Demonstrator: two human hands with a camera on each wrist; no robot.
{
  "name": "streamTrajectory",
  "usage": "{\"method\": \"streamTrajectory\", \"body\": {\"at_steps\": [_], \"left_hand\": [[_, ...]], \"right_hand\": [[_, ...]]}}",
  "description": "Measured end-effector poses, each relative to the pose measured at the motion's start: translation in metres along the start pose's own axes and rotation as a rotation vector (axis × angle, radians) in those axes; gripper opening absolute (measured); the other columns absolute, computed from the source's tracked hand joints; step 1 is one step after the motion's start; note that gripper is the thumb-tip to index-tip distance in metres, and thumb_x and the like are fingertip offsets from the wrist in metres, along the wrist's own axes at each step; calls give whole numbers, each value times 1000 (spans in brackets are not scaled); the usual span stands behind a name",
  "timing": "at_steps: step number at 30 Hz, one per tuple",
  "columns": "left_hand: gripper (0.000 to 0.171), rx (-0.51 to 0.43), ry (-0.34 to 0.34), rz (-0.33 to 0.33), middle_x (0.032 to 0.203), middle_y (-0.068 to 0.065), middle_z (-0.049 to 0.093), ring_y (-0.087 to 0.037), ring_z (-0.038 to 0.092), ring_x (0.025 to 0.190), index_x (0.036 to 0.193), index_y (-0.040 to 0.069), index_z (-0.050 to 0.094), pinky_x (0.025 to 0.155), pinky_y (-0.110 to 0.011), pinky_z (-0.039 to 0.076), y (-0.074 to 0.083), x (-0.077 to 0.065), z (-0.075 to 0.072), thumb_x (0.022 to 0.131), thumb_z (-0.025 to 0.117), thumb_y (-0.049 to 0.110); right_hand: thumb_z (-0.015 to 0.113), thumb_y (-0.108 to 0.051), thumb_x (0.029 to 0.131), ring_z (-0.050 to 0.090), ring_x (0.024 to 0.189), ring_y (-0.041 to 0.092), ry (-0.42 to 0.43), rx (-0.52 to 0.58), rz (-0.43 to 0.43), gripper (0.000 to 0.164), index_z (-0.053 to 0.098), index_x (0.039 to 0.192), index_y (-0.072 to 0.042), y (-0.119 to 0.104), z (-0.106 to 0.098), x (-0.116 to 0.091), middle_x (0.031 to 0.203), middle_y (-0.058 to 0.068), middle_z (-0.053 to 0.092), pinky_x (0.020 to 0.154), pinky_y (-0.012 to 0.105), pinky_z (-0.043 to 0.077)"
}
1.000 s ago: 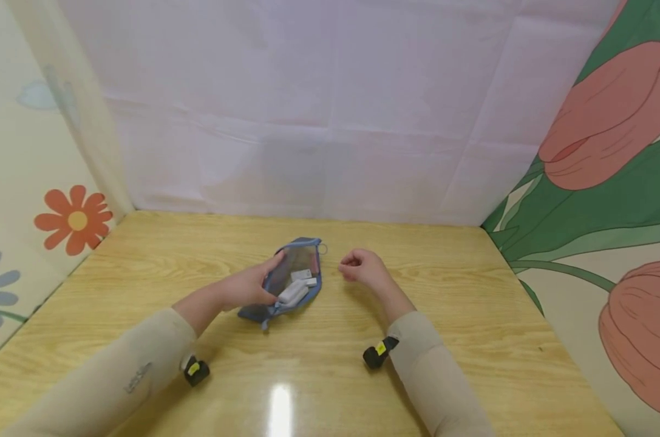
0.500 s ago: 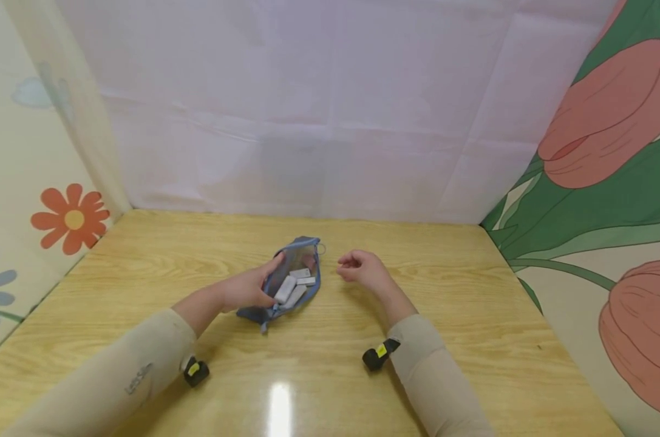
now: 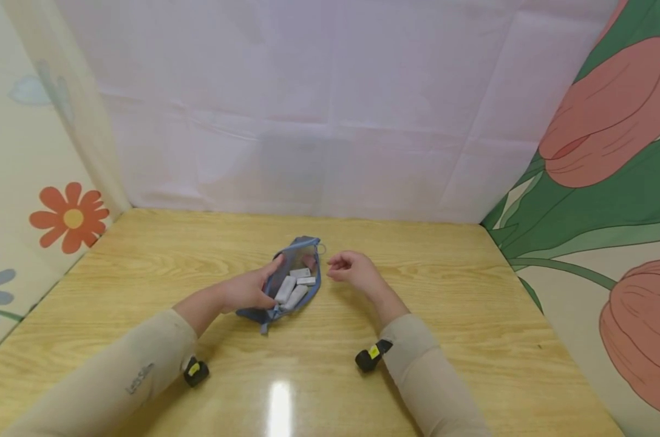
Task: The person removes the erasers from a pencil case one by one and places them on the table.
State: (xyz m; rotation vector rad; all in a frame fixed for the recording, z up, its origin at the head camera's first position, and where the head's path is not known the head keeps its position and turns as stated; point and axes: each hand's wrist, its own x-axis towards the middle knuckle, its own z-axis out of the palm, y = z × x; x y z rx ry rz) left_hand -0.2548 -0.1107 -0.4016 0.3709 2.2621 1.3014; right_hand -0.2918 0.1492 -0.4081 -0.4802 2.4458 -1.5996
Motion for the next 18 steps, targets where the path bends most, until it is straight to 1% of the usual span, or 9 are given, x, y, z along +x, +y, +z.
{"method": "streamTrajectory", "body": {"at_steps": [4, 9, 11, 16, 18], "left_hand": [[107, -26, -9, -16, 141, -16, 25, -16, 46, 62, 147, 31, -5, 57, -29, 46, -1, 1, 0, 76, 68, -3], [107, -50, -23, -25, 142, -16, 25, -17, 47, 63, 146, 32, -6, 58, -30, 47, -1, 2, 0, 76, 68, -3], [107, -56, -28, -24, 143, -16, 23, -18, 49, 65, 147, 31, -6, 58, -30, 48, -1, 2, 0, 76, 68, -3], [108, -54, -31, -14, 143, -17, 23, -19, 49, 65, 147, 29, -6, 58, -31, 48, -1, 3, 1, 76, 68, -3], [108, -51, -33, -10, 142, -18, 24, -19, 49, 64, 147, 29, -5, 57, -31, 47, -1, 3, 0, 76, 69, -3]], "right_hand": [[66, -3, 82, 56, 81, 16, -9, 11, 4, 32, 58, 110, 9, -1, 6, 3, 94, 14, 61, 74, 28, 51], [67, -3, 80, 56, 81, 16, -11, -3, 1, 29, 61, 108, 6, -1, 12, 6, 92, 14, 61, 73, 27, 50], [67, -2, 80, 56, 80, 16, -12, -26, -15, 27, 62, 106, 6, -1, 14, 7, 90, 13, 62, 72, 26, 50], [68, -3, 80, 56, 79, 16, 2, -79, -32, 25, 64, 103, 3, 4, 19, 9, 87, 10, 62, 70, 27, 47], [69, -3, 79, 56, 78, 15, 10, -69, -21, 24, 65, 102, 1, 7, 22, 10, 86, 8, 62, 70, 26, 47]]}}
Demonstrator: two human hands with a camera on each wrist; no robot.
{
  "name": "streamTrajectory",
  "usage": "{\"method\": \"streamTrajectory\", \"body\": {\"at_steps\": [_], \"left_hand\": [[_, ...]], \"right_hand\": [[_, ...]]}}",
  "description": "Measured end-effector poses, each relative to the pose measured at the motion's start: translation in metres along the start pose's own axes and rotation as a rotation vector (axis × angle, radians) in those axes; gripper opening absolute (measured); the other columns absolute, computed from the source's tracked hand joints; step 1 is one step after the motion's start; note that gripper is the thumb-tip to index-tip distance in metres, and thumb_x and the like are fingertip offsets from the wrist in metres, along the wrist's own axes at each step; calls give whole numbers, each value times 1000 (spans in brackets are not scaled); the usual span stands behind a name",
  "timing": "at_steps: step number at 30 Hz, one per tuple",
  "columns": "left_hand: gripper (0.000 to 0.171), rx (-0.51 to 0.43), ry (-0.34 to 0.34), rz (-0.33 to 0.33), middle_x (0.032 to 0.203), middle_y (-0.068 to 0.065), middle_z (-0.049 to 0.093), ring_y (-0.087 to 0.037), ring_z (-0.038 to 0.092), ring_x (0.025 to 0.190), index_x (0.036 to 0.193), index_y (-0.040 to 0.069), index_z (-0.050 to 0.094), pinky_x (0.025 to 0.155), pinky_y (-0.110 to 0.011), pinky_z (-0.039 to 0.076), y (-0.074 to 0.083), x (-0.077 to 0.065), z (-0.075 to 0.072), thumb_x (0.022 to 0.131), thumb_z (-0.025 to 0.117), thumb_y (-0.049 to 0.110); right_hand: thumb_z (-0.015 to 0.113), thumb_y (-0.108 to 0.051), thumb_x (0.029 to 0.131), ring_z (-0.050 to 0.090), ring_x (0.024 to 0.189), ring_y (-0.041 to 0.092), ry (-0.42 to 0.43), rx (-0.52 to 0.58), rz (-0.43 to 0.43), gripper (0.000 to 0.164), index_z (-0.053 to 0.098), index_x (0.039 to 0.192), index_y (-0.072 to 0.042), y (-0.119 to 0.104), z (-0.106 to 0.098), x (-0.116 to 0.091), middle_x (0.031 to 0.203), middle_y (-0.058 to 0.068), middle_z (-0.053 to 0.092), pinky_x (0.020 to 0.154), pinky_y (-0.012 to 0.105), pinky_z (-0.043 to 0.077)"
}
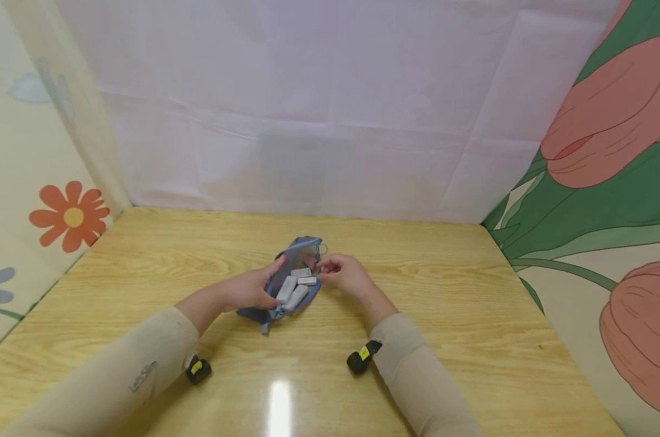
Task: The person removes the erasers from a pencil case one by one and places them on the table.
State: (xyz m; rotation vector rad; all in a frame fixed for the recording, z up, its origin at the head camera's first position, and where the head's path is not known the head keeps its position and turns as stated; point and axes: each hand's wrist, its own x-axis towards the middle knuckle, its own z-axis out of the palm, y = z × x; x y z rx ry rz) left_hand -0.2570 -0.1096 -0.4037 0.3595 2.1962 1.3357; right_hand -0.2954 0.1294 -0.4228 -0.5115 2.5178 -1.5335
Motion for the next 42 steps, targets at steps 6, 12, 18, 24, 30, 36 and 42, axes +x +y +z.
{"method": "streamTrajectory", "body": {"at_steps": [6, 12, 18, 24, 30, 36, 42], "left_hand": [[108, 11, 5, 4, 140, -18, 27, -20, 50, 67, 147, 27, -5, 58, -31, 48, 1, 0, 1, 75, 69, -2], [107, 3, 19, -13, 141, -18, 27, -22, 53, 75, 148, 27, -3, 61, -30, 49, 2, 0, 1, 75, 69, -2], [105, 11, 11, -10, 139, -19, 29, -21, 53, 79, 148, 25, -3, 65, -29, 50, 2, -2, 0, 76, 70, 1], [105, 52, 14, 17, 132, -18, 35, -19, 52, 75, 148, 21, -3, 64, -27, 48, 1, -2, -1, 76, 72, 5], [107, 50, 36, 8, 131, -18, 37, -20, 55, 75, 148, 25, -1, 65, -29, 49, 0, -1, -1, 74, 74, 8], [94, -44, 47, -31, 147, -22, 19, -25, 58, 97, 148, 25, -3, 74, -34, 53, 0, 1, 1, 85, 66, 17], [97, -71, 58, -54, 150, -21, 10, -22, 61, 89, 147, 25, -7, 72, -34, 53, 0, 2, 1, 84, 66, 13]], "right_hand": [[68, 2, 77, 55, 76, 15, -1, 76, 47, 26, 64, 102, 4, -3, 6, -2, 85, 12, 61, 68, 25, 47], [70, -2, 77, 56, 75, 15, 0, -38, 45, 23, 67, 100, -1, 7, 10, 4, 82, 7, 63, 68, 26, 47], [71, -7, 77, 55, 73, 13, 10, -142, 60, 22, 69, 99, -5, 8, 11, 6, 80, 3, 63, 67, 24, 47], [72, -9, 77, 54, 70, 12, 13, -277, 27, 20, 70, 96, -6, 6, 14, 8, 75, 1, 62, 65, 24, 46], [71, -9, 77, 53, 67, 10, -10, -385, -40, 14, 71, 91, -6, 4, 16, 9, 72, -1, 61, 63, 24, 46], [72, -9, 76, 53, 68, 11, -34, -386, -36, 9, 71, 85, -10, 3, 15, 8, 72, -2, 61, 64, 25, 46], [71, -10, 77, 53, 67, 10, -36, -357, -29, 5, 70, 83, -10, 3, 15, 8, 71, -3, 61, 62, 24, 45]]}}
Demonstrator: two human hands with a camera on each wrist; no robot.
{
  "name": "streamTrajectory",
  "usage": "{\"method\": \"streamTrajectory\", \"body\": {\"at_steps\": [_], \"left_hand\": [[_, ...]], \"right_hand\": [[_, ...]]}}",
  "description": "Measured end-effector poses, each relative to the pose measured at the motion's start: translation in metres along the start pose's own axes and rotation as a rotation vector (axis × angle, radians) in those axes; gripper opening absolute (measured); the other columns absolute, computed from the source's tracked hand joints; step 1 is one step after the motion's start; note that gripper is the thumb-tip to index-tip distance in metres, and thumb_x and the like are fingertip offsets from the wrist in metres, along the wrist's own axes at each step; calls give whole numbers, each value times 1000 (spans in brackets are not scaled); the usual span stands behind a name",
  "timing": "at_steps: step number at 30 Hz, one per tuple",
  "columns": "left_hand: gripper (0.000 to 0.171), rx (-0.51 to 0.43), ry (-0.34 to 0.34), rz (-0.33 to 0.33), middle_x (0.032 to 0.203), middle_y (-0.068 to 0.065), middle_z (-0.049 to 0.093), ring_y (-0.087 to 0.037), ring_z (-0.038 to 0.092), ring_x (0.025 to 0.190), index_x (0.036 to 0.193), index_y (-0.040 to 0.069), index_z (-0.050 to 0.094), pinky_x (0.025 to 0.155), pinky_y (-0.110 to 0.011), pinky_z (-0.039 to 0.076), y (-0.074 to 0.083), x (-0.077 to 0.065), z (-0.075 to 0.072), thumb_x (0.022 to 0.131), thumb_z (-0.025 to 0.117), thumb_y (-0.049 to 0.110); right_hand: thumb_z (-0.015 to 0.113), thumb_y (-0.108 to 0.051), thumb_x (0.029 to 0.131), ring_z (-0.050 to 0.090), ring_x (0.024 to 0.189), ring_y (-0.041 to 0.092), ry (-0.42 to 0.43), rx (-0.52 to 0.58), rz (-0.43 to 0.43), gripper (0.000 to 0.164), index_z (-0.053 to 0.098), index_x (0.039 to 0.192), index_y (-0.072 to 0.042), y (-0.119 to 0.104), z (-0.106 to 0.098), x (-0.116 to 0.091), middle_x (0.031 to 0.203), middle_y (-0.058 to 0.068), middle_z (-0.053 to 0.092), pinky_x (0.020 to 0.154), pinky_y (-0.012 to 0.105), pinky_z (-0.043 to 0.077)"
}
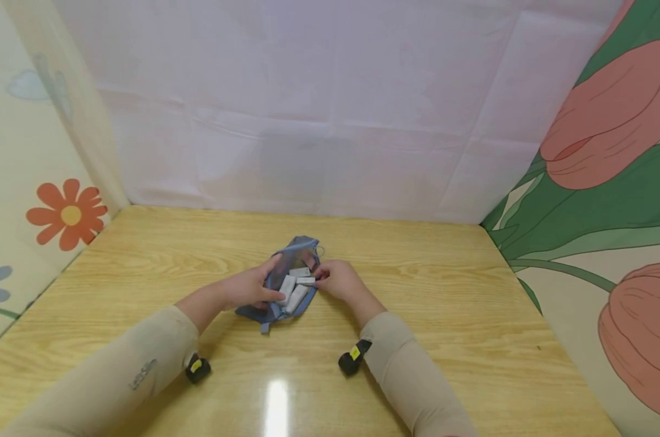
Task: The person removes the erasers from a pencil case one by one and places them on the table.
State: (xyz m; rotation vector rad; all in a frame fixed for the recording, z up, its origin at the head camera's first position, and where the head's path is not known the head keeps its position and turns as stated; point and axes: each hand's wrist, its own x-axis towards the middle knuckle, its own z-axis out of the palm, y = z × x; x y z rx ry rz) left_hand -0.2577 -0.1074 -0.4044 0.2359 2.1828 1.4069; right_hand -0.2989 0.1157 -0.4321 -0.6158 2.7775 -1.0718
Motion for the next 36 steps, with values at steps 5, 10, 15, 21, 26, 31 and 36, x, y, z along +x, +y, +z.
{"method": "streamTrajectory", "body": {"at_steps": [5, 10, 15, 21, 26, 31, 36], "left_hand": [[105, -9, -7, -10, 148, -22, 13, -20, 61, 86, 147, 26, -10, 73, -33, 53, 0, -2, 0, 81, 70, 10], [107, -33, -12, -11, 146, -22, 19, -22, 60, 88, 147, 26, -10, 73, -34, 53, 1, -2, 0, 79, 71, 9], [111, -44, -12, -5, 145, -21, 20, -23, 59, 88, 147, 24, -10, 73, -33, 53, 0, -1, 0, 76, 74, 8], [114, -47, -9, 4, 148, -17, 16, -23, 59, 87, 147, 23, -11, 72, -33, 53, -3, 2, 0, 74, 75, 7], [114, -54, -11, 1, 142, -20, 25, -23, 59, 87, 147, 24, -10, 72, -34, 53, -3, 2, 0, 74, 75, 7], [114, -52, -13, 3, 138, -23, 29, -24, 58, 88, 147, 24, -10, 72, -34, 53, -3, 2, -1, 74, 76, 8], [114, -39, -18, 3, 140, -23, 25, -23, 58, 88, 147, 24, -10, 72, -34, 53, -3, 1, -1, 74, 75, 8]], "right_hand": [[70, -7, 78, 56, 63, 10, 2, 89, 29, 4, 69, 82, -6, 1, 0, -1, 71, 1, 63, 58, 23, 49], [68, -4, 79, 58, 66, 13, -11, 234, 106, 6, 67, 85, -3, 2, -3, -2, 76, 4, 64, 60, 26, 51], [69, -2, 78, 59, 71, 15, -7, 347, 136, 10, 68, 88, -2, 2, -11, -5, 80, 6, 64, 65, 27, 51], [69, -1, 78, 60, 72, 14, 3, 384, 120, 16, 66, 93, 3, 2, -27, -7, 81, 9, 65, 68, 27, 52], [64, 4, 81, 64, 77, 16, 17, 510, 144, 20, 60, 100, 10, 7, -40, -9, 86, 14, 65, 74, 30, 53], [61, 4, 83, 64, 79, 16, 74, 546, 149, 20, 59, 102, 11, 16, -52, -11, 87, 14, 65, 76, 32, 53], [61, 5, 83, 64, 80, 16, 115, 571, 165, 20, 58, 101, 11, 24, -62, -14, 88, 14, 64, 78, 32, 52]]}}
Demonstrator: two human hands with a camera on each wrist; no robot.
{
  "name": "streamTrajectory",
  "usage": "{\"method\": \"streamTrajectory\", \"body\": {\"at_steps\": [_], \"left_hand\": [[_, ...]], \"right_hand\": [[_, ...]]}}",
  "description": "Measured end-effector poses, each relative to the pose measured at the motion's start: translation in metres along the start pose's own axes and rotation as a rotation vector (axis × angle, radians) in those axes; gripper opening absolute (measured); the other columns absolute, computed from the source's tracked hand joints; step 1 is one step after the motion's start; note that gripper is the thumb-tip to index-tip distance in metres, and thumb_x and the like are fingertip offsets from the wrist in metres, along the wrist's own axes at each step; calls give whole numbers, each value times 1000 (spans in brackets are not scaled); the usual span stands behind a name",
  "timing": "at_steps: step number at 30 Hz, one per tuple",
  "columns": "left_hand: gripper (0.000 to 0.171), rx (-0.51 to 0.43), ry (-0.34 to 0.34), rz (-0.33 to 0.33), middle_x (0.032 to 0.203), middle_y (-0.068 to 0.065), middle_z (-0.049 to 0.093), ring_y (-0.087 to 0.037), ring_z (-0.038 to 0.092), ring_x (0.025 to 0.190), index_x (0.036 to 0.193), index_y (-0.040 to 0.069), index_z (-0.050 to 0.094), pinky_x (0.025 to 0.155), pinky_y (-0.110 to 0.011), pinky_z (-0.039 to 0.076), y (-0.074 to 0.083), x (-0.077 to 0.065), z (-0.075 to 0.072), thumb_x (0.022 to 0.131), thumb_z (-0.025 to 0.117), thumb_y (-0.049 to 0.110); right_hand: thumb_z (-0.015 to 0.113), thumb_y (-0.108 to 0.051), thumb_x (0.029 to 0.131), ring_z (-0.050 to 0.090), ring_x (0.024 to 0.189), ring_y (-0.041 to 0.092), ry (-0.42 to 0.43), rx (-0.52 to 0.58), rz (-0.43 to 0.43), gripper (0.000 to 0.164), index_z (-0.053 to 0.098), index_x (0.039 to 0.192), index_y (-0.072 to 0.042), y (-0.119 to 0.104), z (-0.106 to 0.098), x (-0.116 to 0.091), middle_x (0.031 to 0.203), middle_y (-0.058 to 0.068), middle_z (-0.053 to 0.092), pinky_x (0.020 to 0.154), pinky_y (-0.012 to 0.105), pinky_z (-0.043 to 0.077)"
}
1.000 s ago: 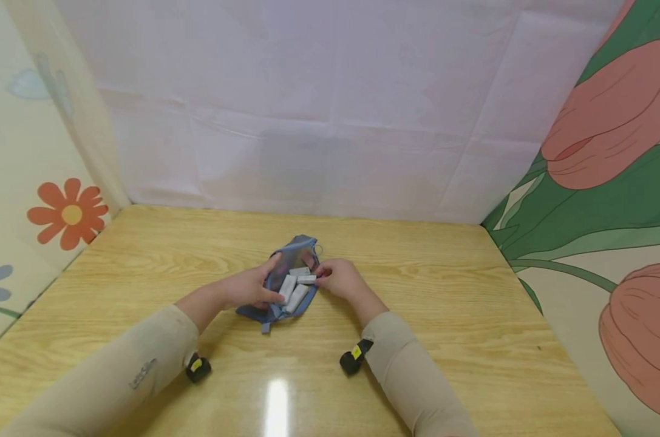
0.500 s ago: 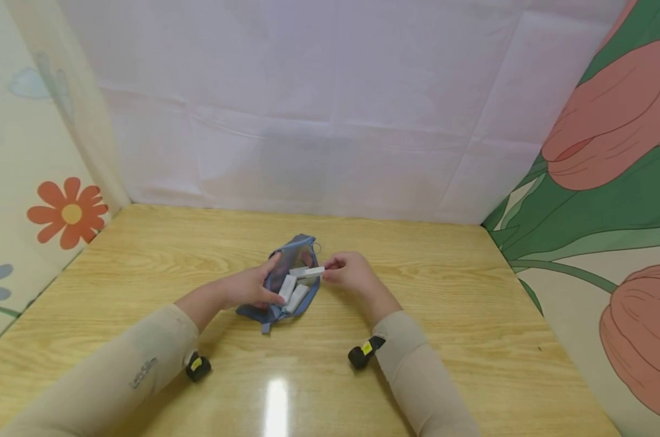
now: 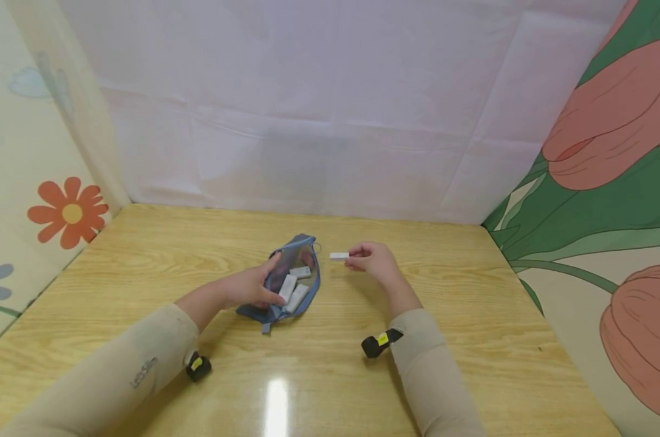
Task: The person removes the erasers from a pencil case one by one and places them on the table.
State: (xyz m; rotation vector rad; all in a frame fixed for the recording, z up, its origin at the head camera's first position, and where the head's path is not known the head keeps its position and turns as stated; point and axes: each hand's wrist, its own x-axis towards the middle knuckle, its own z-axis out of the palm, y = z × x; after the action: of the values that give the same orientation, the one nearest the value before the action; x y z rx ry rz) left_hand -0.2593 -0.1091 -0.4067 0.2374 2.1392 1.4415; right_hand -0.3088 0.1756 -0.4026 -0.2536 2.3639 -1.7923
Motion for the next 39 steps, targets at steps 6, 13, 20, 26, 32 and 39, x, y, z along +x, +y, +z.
{"method": "streamTrajectory", "body": {"at_steps": [6, 13, 20, 26, 32, 39], "left_hand": [[114, 9, -7, -1, 145, -21, 19, -22, 59, 86, 147, 23, -11, 72, -33, 53, 0, 0, -1, 74, 76, 9], [115, 5, -14, -16, 146, -22, 18, -22, 59, 87, 147, 24, -11, 73, -32, 53, 1, 0, 0, 73, 76, 9], [115, 19, -19, -17, 149, -19, 13, -21, 59, 88, 146, 25, -11, 74, -32, 53, 1, 0, -1, 74, 76, 12], [115, 13, -24, -30, 147, -20, 16, -22, 58, 90, 146, 27, -11, 74, -32, 53, 2, 0, -1, 74, 76, 11], [116, -2, -22, -28, 144, -22, 21, -23, 59, 89, 146, 27, -12, 74, -33, 53, 0, 1, -1, 73, 77, 9], [117, 2, -27, -21, 146, -22, 17, -23, 59, 89, 146, 27, -12, 74, -33, 53, 0, 2, -2, 73, 77, 9]], "right_hand": [[61, 7, 82, 64, 77, 14, 30, 59, 19, 21, 56, 101, 13, 6, -10, 2, 87, 12, 64, 77, 30, 52], [60, 8, 82, 64, 74, 12, 75, 79, 36, 20, 55, 101, 15, 15, -20, 3, 82, 8, 64, 78, 33, 52], [58, 10, 83, 63, 73, 13, 135, 87, 119, 19, 53, 100, 15, 26, -28, 3, 75, 3, 62, 72, 27, 53], [57, 13, 82, 63, 68, 11, 174, 117, 161, 20, 52, 101, 18, 38, -33, 4, 73, 4, 62, 69, 23, 53], [58, 13, 82, 61, 66, 8, 187, 92, 160, 22, 52, 102, 18, 44, -35, 4, 78, 8, 62, 68, 21, 52], [61, 10, 81, 60, 65, 6, 195, 32, 160, 22, 55, 101, 16, 46, -35, 5, 85, 13, 62, 67, 20, 52]]}}
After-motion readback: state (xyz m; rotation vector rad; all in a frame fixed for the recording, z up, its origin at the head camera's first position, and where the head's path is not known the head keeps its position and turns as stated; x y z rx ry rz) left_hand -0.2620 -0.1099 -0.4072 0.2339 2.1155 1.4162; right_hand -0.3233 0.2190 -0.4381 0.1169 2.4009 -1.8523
